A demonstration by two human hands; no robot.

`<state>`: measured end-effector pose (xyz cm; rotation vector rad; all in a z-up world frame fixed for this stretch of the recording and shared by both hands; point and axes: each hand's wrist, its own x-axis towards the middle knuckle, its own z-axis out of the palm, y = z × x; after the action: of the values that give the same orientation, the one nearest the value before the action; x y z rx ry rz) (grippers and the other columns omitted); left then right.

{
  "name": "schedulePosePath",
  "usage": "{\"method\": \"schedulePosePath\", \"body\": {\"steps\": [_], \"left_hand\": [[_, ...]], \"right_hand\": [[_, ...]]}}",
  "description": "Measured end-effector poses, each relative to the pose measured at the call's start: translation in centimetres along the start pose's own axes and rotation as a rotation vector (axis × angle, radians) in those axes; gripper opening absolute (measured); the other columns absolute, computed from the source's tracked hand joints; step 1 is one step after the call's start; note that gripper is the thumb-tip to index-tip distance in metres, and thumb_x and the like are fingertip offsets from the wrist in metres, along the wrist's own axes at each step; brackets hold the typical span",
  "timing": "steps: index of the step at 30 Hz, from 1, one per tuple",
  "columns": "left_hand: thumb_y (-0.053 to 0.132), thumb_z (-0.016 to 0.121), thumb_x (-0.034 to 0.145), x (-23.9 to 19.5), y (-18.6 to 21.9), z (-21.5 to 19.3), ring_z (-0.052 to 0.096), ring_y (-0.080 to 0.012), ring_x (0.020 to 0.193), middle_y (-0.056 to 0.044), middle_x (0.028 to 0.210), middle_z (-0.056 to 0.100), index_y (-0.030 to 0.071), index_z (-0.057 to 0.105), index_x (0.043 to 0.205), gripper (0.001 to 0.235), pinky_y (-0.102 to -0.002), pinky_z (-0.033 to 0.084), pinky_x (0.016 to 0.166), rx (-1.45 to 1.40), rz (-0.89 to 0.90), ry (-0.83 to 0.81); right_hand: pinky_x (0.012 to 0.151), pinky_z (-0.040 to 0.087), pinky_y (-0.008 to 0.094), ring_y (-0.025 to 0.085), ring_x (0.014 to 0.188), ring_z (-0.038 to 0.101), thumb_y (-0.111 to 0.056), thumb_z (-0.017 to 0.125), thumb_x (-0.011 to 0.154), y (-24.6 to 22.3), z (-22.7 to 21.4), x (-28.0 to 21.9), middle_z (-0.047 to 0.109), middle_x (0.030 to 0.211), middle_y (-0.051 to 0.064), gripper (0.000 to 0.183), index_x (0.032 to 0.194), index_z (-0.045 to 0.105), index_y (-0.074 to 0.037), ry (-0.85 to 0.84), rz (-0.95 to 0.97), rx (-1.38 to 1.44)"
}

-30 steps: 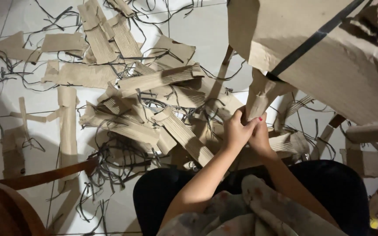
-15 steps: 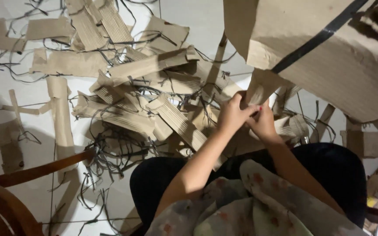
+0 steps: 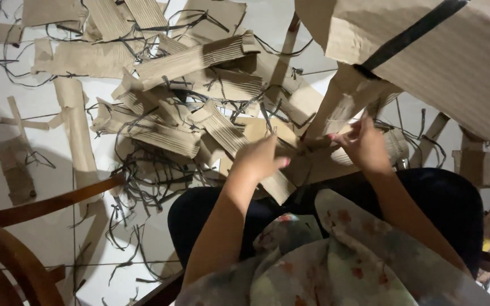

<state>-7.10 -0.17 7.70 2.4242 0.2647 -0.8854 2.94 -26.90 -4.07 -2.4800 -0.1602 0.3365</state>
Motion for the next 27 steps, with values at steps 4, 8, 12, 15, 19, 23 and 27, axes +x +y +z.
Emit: {"method": "schedulePosePath", "body": {"steps": [4, 8, 12, 15, 19, 23, 27], "left_hand": [[0.058, 0.057, 0.093, -2.7, -0.6, 3.7, 0.061, -0.0374, 0.128, -0.018, 0.136, 0.065, 0.007, 0.053, 0.144, 0.073, -0.056, 0.05, 0.102, 0.254, -0.211, -0.15], [0.049, 0.054, 0.097, -3.1, 1.6, 3.7, 0.054, -0.0396, 0.136, -0.023, 0.145, 0.058, -0.001, 0.045, 0.15, 0.073, -0.056, 0.042, 0.112, 0.1, -0.133, -0.228], [0.043, 0.055, 0.097, 0.4, 1.1, 5.2, 0.061, -0.0419, 0.127, -0.024, 0.135, 0.064, 0.0, 0.054, 0.143, 0.063, -0.06, 0.046, 0.107, 0.06, -0.035, -0.128], [0.032, 0.059, 0.096, 5.3, 0.0, 8.0, 0.063, -0.0454, 0.121, -0.023, 0.135, 0.064, 0.006, 0.053, 0.143, 0.054, -0.064, 0.047, 0.102, 0.146, 0.066, -0.021], [0.006, 0.05, 0.096, 2.8, 2.5, 5.6, 0.049, -0.0493, 0.138, -0.027, 0.165, 0.029, 0.011, 0.057, 0.144, 0.048, -0.064, 0.036, 0.115, 0.025, 0.203, 0.068], [0.018, 0.048, 0.106, 3.8, 2.2, 6.6, 0.046, -0.0456, 0.141, -0.018, 0.157, 0.045, 0.012, 0.07, 0.109, 0.024, -0.07, 0.021, 0.12, -0.041, 0.358, 0.266], [0.023, 0.046, 0.106, 1.1, 3.0, 3.8, 0.073, -0.0421, 0.098, -0.016, 0.097, 0.076, 0.02, 0.067, 0.096, 0.023, -0.054, 0.056, 0.089, -0.087, 0.419, 0.382]], "right_hand": [[0.076, 0.059, 0.05, 0.037, 0.092, 0.076, -0.064, 0.073, 0.09, 0.8, 1.4, -1.9, 0.079, 0.09, 0.011, 0.049, 0.093, 0.077, -0.015, -0.14, 0.054, -0.316], [0.083, 0.06, 0.048, 0.036, 0.095, 0.075, -0.065, 0.06, 0.091, 1.5, 6.7, -1.6, 0.079, 0.097, 0.01, 0.051, 0.103, 0.077, -0.019, -0.241, 0.007, -0.293], [0.063, 0.057, 0.034, 0.02, 0.068, 0.07, -0.06, 0.07, 0.085, 6.9, 15.1, -0.9, 0.063, 0.067, 0.001, 0.037, 0.086, 0.067, -0.024, 0.199, -0.567, -0.632], [0.068, 0.057, 0.04, 0.026, 0.074, 0.07, -0.046, 0.073, 0.083, 4.9, 14.3, -1.5, 0.065, 0.074, 0.005, 0.025, 0.093, 0.07, -0.023, 0.093, -0.55, -0.437], [0.082, 0.059, 0.042, 0.031, 0.091, 0.074, -0.029, 0.075, 0.082, -1.0, 4.2, -2.7, 0.076, 0.089, 0.008, 0.018, 0.097, 0.076, -0.021, -0.249, -0.37, -0.061], [0.075, 0.057, 0.041, 0.029, 0.078, 0.075, -0.015, 0.078, 0.086, -3.9, -3.6, -3.1, 0.078, 0.081, 0.014, 0.008, 0.093, 0.082, -0.011, -0.257, -0.283, 0.255], [0.071, 0.056, 0.034, 0.02, 0.066, 0.069, -0.006, 0.079, 0.089, -3.2, -6.1, -2.6, 0.075, 0.071, 0.014, 0.008, 0.097, 0.082, -0.006, -0.248, -0.136, 0.477]]}}
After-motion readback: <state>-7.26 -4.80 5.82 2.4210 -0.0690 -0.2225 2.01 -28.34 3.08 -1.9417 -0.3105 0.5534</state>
